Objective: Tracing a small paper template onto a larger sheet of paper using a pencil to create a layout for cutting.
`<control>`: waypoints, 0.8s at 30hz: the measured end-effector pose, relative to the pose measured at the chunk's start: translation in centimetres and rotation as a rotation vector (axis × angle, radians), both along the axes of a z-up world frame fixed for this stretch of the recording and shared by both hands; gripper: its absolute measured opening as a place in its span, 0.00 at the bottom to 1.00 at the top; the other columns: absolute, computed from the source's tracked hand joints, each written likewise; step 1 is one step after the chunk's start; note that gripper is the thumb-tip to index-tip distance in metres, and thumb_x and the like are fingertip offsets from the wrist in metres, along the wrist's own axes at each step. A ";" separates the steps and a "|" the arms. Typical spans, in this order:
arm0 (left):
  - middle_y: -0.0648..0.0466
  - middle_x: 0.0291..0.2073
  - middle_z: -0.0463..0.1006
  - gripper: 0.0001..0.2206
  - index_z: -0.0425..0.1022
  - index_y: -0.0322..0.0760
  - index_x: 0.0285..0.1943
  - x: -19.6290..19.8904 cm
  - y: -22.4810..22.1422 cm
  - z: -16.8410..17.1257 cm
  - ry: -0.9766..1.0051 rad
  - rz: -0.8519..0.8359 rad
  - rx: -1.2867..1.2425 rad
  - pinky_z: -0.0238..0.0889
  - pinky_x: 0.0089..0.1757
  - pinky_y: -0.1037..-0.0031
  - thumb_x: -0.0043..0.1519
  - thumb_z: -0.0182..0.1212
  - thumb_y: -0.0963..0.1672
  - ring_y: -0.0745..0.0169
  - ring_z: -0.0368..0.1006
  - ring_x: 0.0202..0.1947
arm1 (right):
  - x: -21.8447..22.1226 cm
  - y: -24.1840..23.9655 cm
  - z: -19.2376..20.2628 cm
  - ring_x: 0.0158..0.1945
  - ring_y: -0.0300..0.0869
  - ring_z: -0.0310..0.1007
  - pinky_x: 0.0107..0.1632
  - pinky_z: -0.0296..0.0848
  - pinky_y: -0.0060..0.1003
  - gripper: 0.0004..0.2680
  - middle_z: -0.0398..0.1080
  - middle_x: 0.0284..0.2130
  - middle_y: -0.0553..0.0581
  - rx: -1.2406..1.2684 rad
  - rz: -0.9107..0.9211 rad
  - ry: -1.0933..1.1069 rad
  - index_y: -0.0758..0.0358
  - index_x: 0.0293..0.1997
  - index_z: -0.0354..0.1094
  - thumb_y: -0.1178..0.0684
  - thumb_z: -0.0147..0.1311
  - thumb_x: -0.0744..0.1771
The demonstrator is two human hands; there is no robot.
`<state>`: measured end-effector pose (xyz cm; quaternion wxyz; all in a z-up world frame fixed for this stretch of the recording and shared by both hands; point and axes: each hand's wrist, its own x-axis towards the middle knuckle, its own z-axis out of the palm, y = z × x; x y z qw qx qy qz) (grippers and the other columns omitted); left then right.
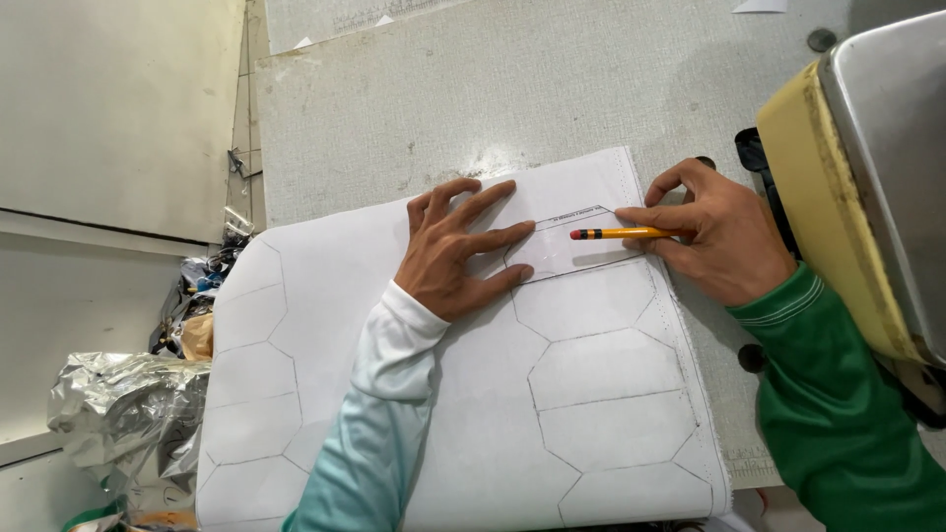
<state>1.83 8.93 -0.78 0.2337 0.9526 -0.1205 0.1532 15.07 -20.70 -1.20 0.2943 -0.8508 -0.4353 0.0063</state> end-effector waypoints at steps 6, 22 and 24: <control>0.56 0.67 0.71 0.18 0.81 0.62 0.57 0.0 0.2 0.3 0.041 -0.025 -0.002 0.46 0.58 0.54 0.59 0.66 0.57 0.46 0.59 0.67 | 0.0 0.0 0.3 0.26 0.39 0.67 0.30 0.72 0.33 0.13 0.69 0.45 0.53 -0.021 -0.002 0.054 0.46 0.51 0.80 0.51 0.70 0.62; 0.56 0.68 0.70 0.18 0.81 0.61 0.58 0.0 0.3 0.4 0.051 -0.038 -0.013 0.45 0.58 0.54 0.61 0.64 0.57 0.45 0.59 0.67 | -0.1 -0.2 0.6 0.27 0.40 0.68 0.30 0.72 0.35 0.14 0.69 0.47 0.54 -0.089 0.001 0.025 0.44 0.52 0.79 0.54 0.69 0.62; 0.56 0.68 0.70 0.18 0.81 0.61 0.58 0.0 0.3 0.4 0.053 -0.037 -0.009 0.45 0.59 0.54 0.61 0.64 0.57 0.45 0.59 0.67 | -0.1 -0.2 0.5 0.27 0.40 0.68 0.31 0.73 0.34 0.14 0.69 0.47 0.54 -0.082 -0.002 0.029 0.44 0.52 0.80 0.55 0.69 0.62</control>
